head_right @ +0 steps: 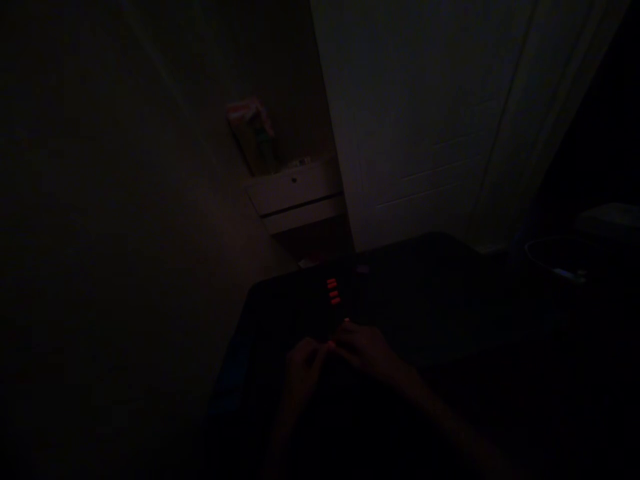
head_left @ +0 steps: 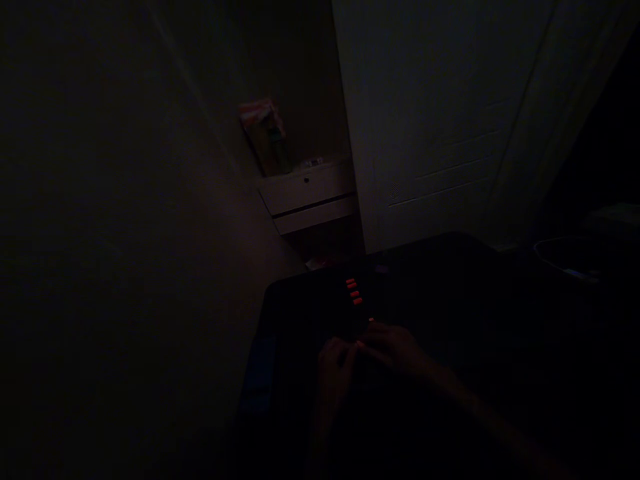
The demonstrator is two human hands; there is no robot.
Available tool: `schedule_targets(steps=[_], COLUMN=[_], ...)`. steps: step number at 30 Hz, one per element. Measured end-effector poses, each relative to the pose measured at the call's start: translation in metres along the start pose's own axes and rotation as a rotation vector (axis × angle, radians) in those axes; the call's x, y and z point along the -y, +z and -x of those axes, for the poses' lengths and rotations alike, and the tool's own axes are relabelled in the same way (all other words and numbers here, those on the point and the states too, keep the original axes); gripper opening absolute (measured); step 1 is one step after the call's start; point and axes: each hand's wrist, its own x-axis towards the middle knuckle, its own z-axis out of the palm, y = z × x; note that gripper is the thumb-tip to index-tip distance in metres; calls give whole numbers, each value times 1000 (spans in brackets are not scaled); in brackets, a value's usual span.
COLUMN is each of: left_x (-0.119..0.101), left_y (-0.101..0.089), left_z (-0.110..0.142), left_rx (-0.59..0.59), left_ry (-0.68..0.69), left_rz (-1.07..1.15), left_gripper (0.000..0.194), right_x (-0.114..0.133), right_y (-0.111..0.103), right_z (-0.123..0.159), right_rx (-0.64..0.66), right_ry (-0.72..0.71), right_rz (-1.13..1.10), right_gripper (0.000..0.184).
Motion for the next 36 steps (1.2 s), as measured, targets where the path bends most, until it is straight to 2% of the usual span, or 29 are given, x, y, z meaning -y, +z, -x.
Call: schedule_targets(steps=[3, 9, 16, 20, 28, 36], left_x=[-3, -3, -4, -5, -3, -11], left_y=[-2, -5, -13, -16, -16, -22], left_z=[-1, -2, -2, -2, -2, -4], left_rx=[-1, -55, 58, 91, 90, 108], left_ry=[-19, -113, -246, -305, -324, -262], left_rz=[18, 116, 269, 348, 337, 370], left_gripper=[26, 20, 23, 24, 24, 21], right_x=[0, 6, 14, 14, 10, 16], right_y=[6, 21, 20, 18, 18, 14], right_z=[-1, 3, 7, 9, 10, 12], right_rx=[-63, -219, -240, -289, -278, -256], right_ry=[28, 178, 47, -5, -60, -52], right_rz=[-118, -318, -401, -376, -366, -312], right_gripper=[28, 25, 31, 34, 34, 30])
